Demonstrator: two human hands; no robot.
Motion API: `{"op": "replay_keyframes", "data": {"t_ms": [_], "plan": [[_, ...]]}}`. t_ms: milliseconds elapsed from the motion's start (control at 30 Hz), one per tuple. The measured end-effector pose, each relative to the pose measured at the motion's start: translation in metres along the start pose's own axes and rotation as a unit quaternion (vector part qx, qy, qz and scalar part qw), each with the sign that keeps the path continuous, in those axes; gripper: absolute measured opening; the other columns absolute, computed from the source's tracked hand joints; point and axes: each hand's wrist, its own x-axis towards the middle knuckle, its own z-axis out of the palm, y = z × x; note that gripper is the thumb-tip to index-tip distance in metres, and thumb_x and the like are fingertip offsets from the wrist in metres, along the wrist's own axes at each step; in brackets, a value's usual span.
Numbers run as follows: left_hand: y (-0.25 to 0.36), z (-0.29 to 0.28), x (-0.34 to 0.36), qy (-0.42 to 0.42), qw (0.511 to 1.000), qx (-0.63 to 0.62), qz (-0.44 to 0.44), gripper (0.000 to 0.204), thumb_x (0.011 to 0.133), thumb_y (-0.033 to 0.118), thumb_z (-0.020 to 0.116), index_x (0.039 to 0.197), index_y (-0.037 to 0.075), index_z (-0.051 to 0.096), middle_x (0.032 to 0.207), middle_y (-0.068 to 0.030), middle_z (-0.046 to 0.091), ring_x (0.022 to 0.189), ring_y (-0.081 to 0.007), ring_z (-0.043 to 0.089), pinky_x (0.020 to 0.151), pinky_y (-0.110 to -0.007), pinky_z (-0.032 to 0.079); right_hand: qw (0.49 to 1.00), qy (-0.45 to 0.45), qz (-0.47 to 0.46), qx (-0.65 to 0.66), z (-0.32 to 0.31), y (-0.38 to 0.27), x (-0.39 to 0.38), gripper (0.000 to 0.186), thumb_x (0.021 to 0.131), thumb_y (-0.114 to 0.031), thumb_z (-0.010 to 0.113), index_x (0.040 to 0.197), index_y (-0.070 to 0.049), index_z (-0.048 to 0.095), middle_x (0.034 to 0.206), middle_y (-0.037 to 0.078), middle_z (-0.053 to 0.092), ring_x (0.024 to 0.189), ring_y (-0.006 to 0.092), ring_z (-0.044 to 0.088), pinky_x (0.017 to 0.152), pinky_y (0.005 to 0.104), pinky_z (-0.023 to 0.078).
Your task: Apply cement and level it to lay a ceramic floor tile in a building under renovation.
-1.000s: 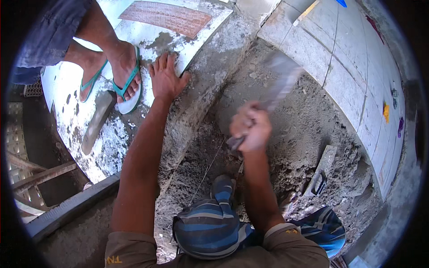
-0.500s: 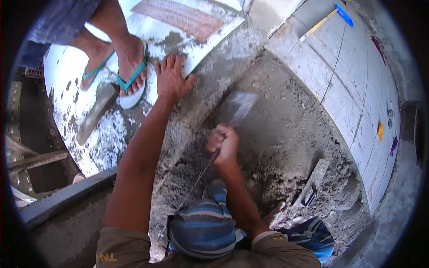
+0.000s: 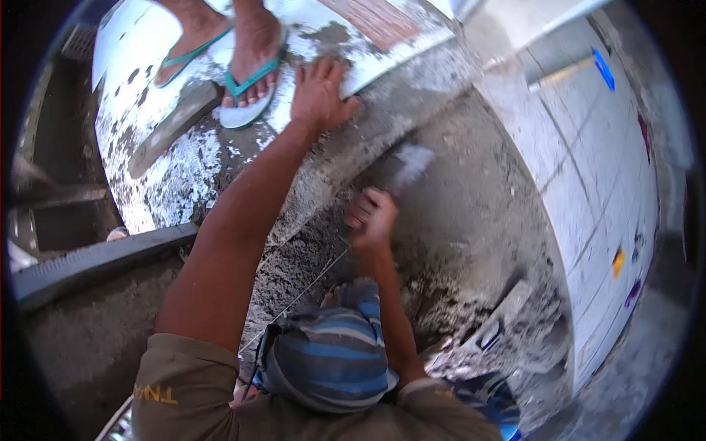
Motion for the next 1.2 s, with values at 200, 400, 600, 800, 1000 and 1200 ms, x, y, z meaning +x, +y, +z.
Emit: {"op": "replay_keyframes", "data": {"t_ms": [200,400,600,800,1000,1200], "plan": [[0.002,0.01,0.009,0.054,0.997,-0.046,0.018,0.073,0.081,0.056,0.066,0.139,0.015,0.049,0.149,-0.0126,0.041,0.141,-0.0347,0.034,0.118,-0.057,0.018,0.94,-0.259,-0.22,-0.014,0.037,-0.099,-0.09,0.02,0.092,-0.018,0.049,0.104,-0.007,0.061,0.066,0.0,0.042,0.05,0.0117,0.039,0.044,0.0292,0.036],[-0.004,0.007,0.006,0.087,0.996,-0.014,0.023,0.073,0.08,0.058,0.066,0.138,0.016,0.051,0.147,-0.0144,0.043,0.139,-0.0356,0.037,0.117,-0.057,0.019,0.843,-0.097,-0.276,0.452,-0.065,-0.062,-0.042,0.016,0.09,-0.014,0.05,0.098,-0.01,0.064,0.062,-0.003,0.037,0.05,0.0119,0.038,0.046,0.0299,0.036],[0.01,-0.052,0.003,-0.074,0.989,-0.128,-0.014,0.076,0.079,0.044,0.067,0.137,0.0,0.047,0.145,-0.0227,0.041,0.138,-0.0406,0.032,0.118,-0.055,0.02,1.0,-0.018,0.024,-0.003,-0.009,0.038,-0.028,0.011,0.092,-0.02,0.05,0.083,-0.015,0.055,0.062,-0.005,0.033,0.048,0.0111,0.034,0.043,0.0306,0.035],[0.023,-0.04,0.011,-0.09,0.985,-0.143,-0.016,0.077,0.081,0.043,0.066,0.14,-0.001,0.044,0.148,-0.0238,0.038,0.139,-0.0421,0.033,0.119,-0.054,0.019,0.982,-0.098,-0.114,-0.117,0.0,-0.028,-0.084,0.01,0.095,-0.02,0.047,0.092,-0.011,0.05,0.063,-0.002,0.035,0.045,0.0097,0.035,0.04,0.0308,0.035],[-0.018,0.004,0.001,0.042,0.997,-0.048,0.04,0.072,0.081,0.055,0.065,0.139,0.016,0.049,0.147,-0.014,0.043,0.14,-0.0352,0.035,0.117,-0.057,0.019,0.919,-0.248,-0.294,-0.088,0.043,-0.047,-0.089,0.013,0.096,-0.016,0.044,0.102,-0.006,0.049,0.066,0.002,0.038,0.048,0.0109,0.037,0.046,0.0294,0.04],[0.013,0.009,0.021,0.036,0.997,-0.037,0.057,0.078,0.076,0.055,0.068,0.139,0.012,0.05,0.148,-0.0154,0.041,0.14,-0.0335,0.034,0.116,-0.059,0.018,0.986,-0.044,0.042,0.157,0.001,0.057,-0.022,0.012,0.094,-0.021,0.047,0.086,-0.014,0.052,0.059,-0.003,0.037,0.045,0.0116,0.036,0.045,0.0314,0.04]]}}
